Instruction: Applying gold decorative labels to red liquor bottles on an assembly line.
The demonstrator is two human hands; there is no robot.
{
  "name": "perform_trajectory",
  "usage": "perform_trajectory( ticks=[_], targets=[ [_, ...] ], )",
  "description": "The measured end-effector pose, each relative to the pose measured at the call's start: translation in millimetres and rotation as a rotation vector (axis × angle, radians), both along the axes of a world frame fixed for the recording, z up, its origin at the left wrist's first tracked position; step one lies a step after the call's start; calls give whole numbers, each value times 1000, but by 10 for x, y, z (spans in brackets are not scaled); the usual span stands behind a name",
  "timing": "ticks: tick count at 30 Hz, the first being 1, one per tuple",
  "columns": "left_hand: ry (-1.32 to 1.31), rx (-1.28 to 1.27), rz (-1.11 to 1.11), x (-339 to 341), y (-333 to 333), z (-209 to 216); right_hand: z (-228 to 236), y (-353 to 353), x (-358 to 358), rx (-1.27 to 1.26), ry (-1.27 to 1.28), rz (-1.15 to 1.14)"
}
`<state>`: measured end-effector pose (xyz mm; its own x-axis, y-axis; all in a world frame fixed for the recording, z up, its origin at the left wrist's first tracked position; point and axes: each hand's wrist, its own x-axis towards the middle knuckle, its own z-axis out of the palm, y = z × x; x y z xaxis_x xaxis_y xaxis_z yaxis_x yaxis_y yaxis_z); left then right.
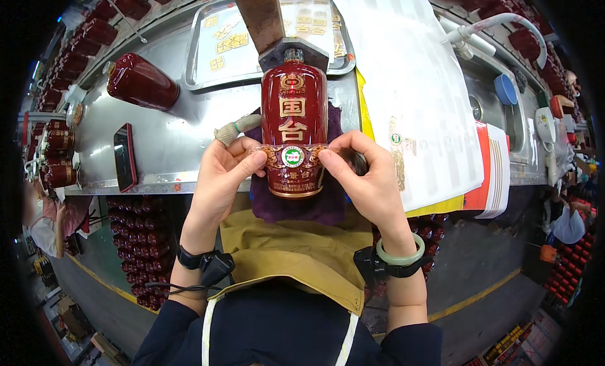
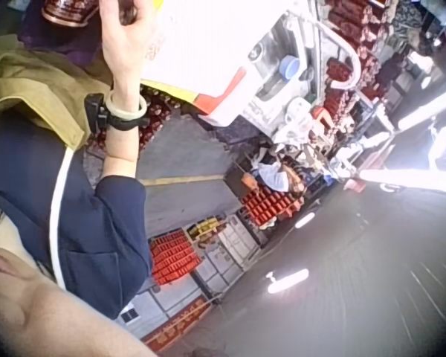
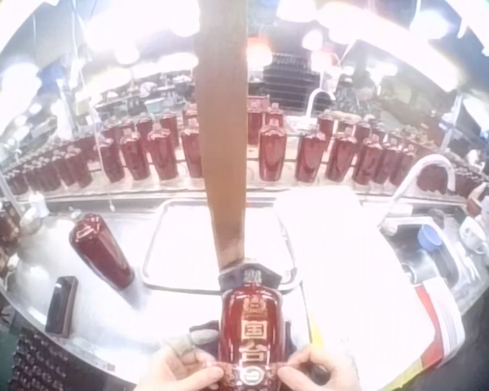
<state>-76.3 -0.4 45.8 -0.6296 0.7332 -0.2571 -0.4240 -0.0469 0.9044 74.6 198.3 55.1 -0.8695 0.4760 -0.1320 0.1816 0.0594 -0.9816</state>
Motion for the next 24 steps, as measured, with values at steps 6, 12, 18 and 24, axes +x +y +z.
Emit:
perform_trajectory(
  ticks=[6,12,18,24],
  targets=[
    [-2,-8,6,1,4,-2,9,6,-3,-7,-18,-2],
    [6,-27,15,14,-9,-9,17,-12,-7,-10,-9,1],
    [31,-51,-2,-1,4,40,23,12,-8,-65,-52,20],
    [-1,-33,8,-11,18,43,-57,143,26,226,-173,-134]
  ],
)
